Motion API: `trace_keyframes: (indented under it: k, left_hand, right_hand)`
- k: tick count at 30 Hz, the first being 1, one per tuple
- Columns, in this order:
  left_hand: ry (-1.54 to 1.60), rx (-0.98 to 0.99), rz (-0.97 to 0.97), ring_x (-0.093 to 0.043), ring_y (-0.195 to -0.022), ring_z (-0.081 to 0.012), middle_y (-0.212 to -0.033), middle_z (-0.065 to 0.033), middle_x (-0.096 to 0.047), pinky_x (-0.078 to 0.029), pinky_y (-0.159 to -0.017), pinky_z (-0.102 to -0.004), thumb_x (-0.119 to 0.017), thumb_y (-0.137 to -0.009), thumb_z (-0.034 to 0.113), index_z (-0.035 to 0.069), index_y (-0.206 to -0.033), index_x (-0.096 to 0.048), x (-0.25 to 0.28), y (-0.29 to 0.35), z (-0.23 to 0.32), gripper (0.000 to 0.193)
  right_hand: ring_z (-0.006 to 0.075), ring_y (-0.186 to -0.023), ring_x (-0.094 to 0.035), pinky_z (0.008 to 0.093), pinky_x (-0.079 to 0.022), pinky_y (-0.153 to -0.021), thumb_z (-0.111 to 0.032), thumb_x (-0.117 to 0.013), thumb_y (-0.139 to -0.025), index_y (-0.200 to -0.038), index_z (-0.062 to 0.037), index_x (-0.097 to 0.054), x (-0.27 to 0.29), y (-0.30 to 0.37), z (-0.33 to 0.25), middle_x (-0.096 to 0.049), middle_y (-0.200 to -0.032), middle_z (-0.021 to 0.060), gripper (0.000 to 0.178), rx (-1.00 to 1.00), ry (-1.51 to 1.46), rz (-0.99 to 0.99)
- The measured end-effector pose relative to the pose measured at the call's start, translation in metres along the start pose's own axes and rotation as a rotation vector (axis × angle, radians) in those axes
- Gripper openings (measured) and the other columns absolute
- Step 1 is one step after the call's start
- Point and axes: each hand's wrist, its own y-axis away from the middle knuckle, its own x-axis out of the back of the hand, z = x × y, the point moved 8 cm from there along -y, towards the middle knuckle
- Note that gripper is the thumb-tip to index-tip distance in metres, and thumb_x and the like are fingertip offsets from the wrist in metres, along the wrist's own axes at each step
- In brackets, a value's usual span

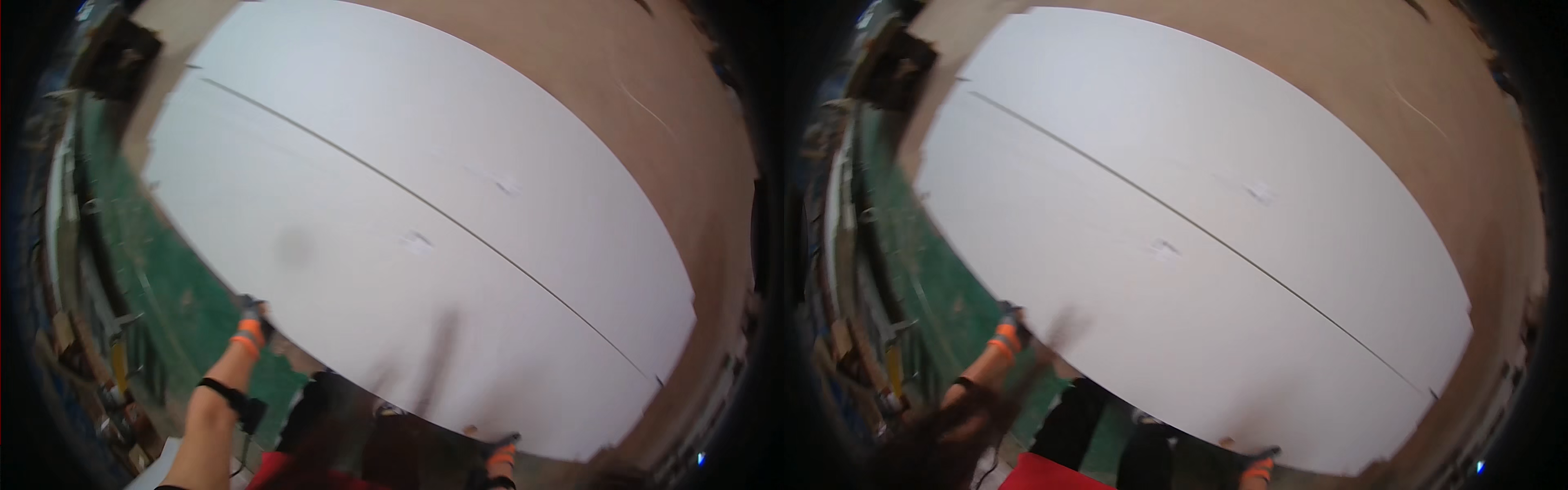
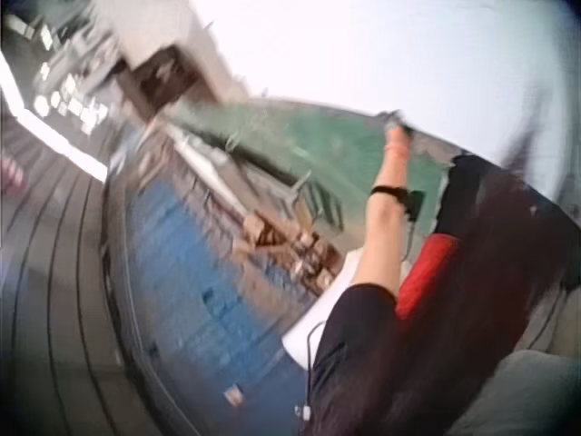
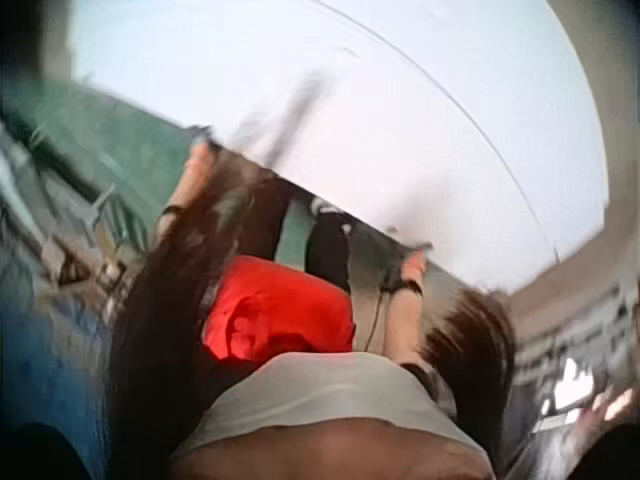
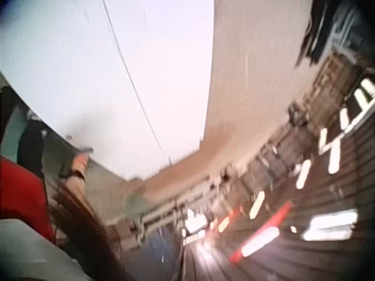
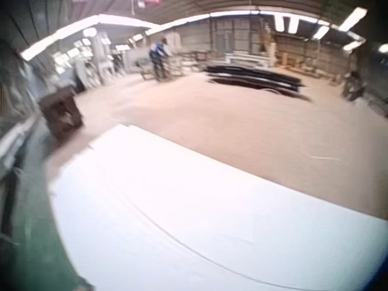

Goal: The recorder is cleaning and scraping white furniture panels in a workshop environment using cleaning solution, a cloth, and a scraper tool.

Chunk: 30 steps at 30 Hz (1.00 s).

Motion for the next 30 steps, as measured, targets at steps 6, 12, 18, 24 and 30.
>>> trace_keyframes:
  k: [6,12,18,24,30]
  left_hand:
    - [-0.091,-0.035,0.437,-0.059,-0.061,-0.0329,-0.084,-0.0107,-0.064,-0.055,-0.065,-0.0486,-0.024,-0.087,0.077,0.012,-0.089,-0.064,0.069,-0.026,0.003,0.077]
    - [-0.054,-0.110,0.251,-0.064,-0.074,-0.0373,-0.089,-0.0133,-0.061,-0.054,-0.075,-0.0593,-0.025,-0.087,0.076,0.008,-0.106,-0.058,0.139,-0.046,0.049,0.077]
    - [-0.207,-0.054,0.329,-0.065,-0.084,-0.0389,-0.101,-0.0168,-0.062,-0.055,-0.076,-0.0568,-0.026,-0.087,0.077,0.010,-0.108,-0.057,0.050,-0.015,0.020,0.078]
    - [-0.299,0.046,0.151,-0.054,-0.118,-0.0402,-0.134,-0.0125,-0.052,-0.043,-0.096,-0.0614,-0.023,-0.087,0.080,0.015,-0.133,-0.043,0.020,-0.004,0.014,0.083]
    - [-1.758,-0.176,0.340,-0.065,-0.101,-0.0304,-0.111,-0.0118,-0.067,-0.056,-0.075,-0.0372,-0.061,-0.086,0.038,0.011,-0.115,-0.057,-0.066,0.097,0.058,0.040]
  right_hand:
    - [0.0311,-0.132,-0.039,0.0481,-0.024,-0.114,-0.057,-0.039,-0.096,-0.143,-0.0040,-0.037,-0.083,0.033,-0.020,-0.044,-0.145,0.0088,0.071,-0.064,-0.173,-0.019]
    - [0.0332,-0.130,-0.040,0.0515,-0.026,-0.112,-0.061,-0.038,-0.094,-0.142,-0.0064,-0.039,-0.148,0.031,-0.007,-0.045,-0.143,0.0097,0.073,-0.168,-0.293,-0.138]
    - [0.0353,-0.128,-0.041,0.0549,-0.029,-0.110,-0.066,-0.036,-0.093,-0.140,-0.0088,-0.040,-0.104,0.039,-0.028,-0.045,-0.141,0.0106,0.074,-0.130,-0.296,-0.149]
    - [0.0373,-0.126,-0.042,0.0583,-0.031,-0.108,-0.070,-0.035,-0.091,-0.139,-0.0112,-0.041,-0.083,0.065,-0.016,-0.046,-0.139,0.0115,0.076,-0.147,-0.503,-0.237]
    - [0.0376,-0.131,-0.040,0.0604,-0.030,-0.110,-0.077,-0.032,-0.088,-0.139,-0.0131,-0.043,-0.156,0.130,0.020,-0.043,-0.143,0.0133,0.083,-0.234,-0.736,-0.269]
